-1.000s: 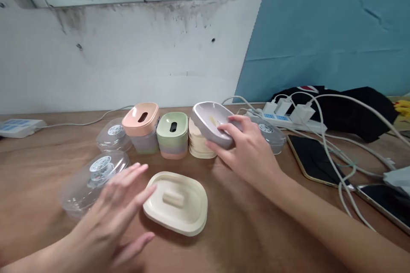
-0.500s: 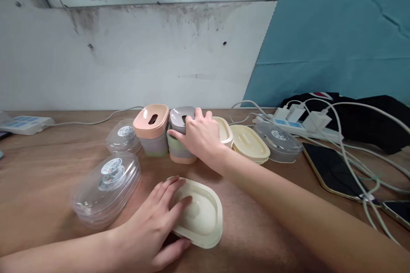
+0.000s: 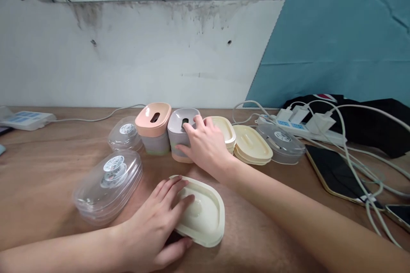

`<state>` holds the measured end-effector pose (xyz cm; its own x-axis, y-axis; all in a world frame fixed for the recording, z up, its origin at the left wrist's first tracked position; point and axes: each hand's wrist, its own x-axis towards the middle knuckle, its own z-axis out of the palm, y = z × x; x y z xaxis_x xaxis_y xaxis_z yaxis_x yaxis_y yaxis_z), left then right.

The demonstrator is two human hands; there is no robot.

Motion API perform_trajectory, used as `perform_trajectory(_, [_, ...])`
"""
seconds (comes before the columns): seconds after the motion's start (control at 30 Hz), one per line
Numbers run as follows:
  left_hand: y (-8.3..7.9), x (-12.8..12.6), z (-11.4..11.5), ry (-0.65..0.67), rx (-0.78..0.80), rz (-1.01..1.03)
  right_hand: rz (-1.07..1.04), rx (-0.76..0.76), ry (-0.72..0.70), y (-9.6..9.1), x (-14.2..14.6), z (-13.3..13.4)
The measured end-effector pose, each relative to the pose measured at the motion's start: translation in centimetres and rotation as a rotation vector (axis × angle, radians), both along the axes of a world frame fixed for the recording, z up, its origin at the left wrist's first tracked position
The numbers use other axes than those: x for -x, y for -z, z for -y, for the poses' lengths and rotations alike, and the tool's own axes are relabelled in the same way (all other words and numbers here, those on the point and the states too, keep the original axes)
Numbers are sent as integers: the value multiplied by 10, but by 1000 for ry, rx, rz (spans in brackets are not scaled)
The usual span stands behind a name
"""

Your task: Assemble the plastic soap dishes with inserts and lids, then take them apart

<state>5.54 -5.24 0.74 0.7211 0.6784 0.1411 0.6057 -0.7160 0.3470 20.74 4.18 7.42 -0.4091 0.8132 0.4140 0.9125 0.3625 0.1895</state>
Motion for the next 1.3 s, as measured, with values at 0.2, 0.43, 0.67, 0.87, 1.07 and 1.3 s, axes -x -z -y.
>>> perform_trajectory(0.2, [5,-1,-2,-152,51,133,-243,-36,-356,15,-32,38])
perform_trajectory(0.43, [3,-1,-12,-157,280,227,-235,530,-520,64,-75,88])
perform_trajectory(0.67, [9,1,-13,-171,280,402,-452,261,-501,51,-97,83])
perform_trajectory(0.87, [13,3,-11,-157,224,308,-414,-233,241,20,-144,42])
perform_trajectory(1.07, [11,3,-11,-185,223,307,-268,-4,353,42,-151,-8])
perform_trajectory(1.3, [11,3,-11,-212,241,293,-301,3,423,43,-181,-25])
